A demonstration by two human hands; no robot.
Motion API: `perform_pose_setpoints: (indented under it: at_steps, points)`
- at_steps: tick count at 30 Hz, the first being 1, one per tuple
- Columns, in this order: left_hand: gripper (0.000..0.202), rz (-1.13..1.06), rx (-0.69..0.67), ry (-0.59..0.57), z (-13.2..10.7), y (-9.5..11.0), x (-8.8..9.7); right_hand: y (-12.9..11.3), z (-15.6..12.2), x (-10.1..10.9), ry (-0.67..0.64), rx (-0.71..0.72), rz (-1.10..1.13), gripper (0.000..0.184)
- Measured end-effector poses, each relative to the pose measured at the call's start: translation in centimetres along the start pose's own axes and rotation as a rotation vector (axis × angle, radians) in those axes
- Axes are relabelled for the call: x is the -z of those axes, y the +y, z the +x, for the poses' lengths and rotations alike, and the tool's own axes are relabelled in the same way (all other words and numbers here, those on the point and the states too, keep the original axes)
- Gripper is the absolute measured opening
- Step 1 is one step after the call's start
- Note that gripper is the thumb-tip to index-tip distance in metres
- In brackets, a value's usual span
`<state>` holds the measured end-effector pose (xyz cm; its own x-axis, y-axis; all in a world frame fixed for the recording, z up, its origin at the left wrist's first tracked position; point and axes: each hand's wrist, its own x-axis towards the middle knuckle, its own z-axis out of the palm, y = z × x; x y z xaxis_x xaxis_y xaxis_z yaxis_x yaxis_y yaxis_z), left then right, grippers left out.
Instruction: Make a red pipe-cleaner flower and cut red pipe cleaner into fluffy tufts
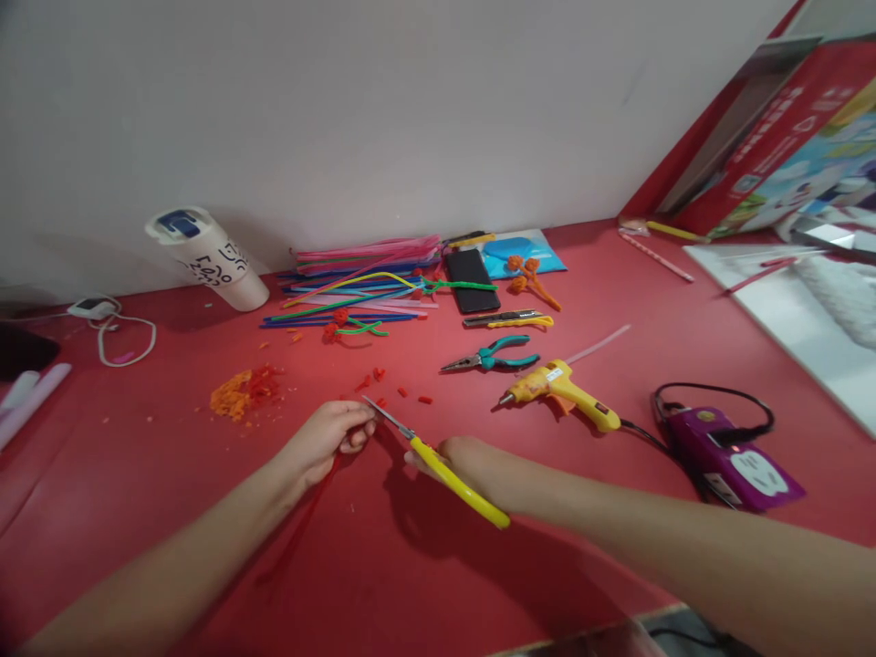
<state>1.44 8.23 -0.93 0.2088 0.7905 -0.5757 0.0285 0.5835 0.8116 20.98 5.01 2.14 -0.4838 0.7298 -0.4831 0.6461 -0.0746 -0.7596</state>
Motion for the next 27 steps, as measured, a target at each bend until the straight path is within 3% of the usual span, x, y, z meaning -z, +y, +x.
perform_pose_setpoints:
  at_steps: [3, 7, 14, 21, 27]
  points:
    - [0.013, -0.011, 0.006, -0.009, 0.0, -0.2, 0.0, 0.2, 0.0, -0.2, -0.086, -0.028, -0.016, 0.044]
    - [0.013, -0.01, 0.0, -0.016, 0.0, -0.5, 0.2, 0.6, -0.2, -0.3, -0.086, -0.06, -0.029, 0.045]
    - [0.018, 0.026, -0.065, -0.069, -1.8, 0.0, -0.3, -0.1, 0.3, 0.3, 0.132, -0.096, -0.017, 0.035]
    - [0.022, 0.138, -0.114, -0.173, -4.7, 0.9, -1.9, -2.0, 1.3, -0.1, 0.114, 0.081, 0.118, 0.028]
    - [0.018, 0.255, -0.144, -0.171, -4.8, 0.1, -1.9, -1.7, 1.6, -0.6, 0.16, 0.114, -0.049, 0.02]
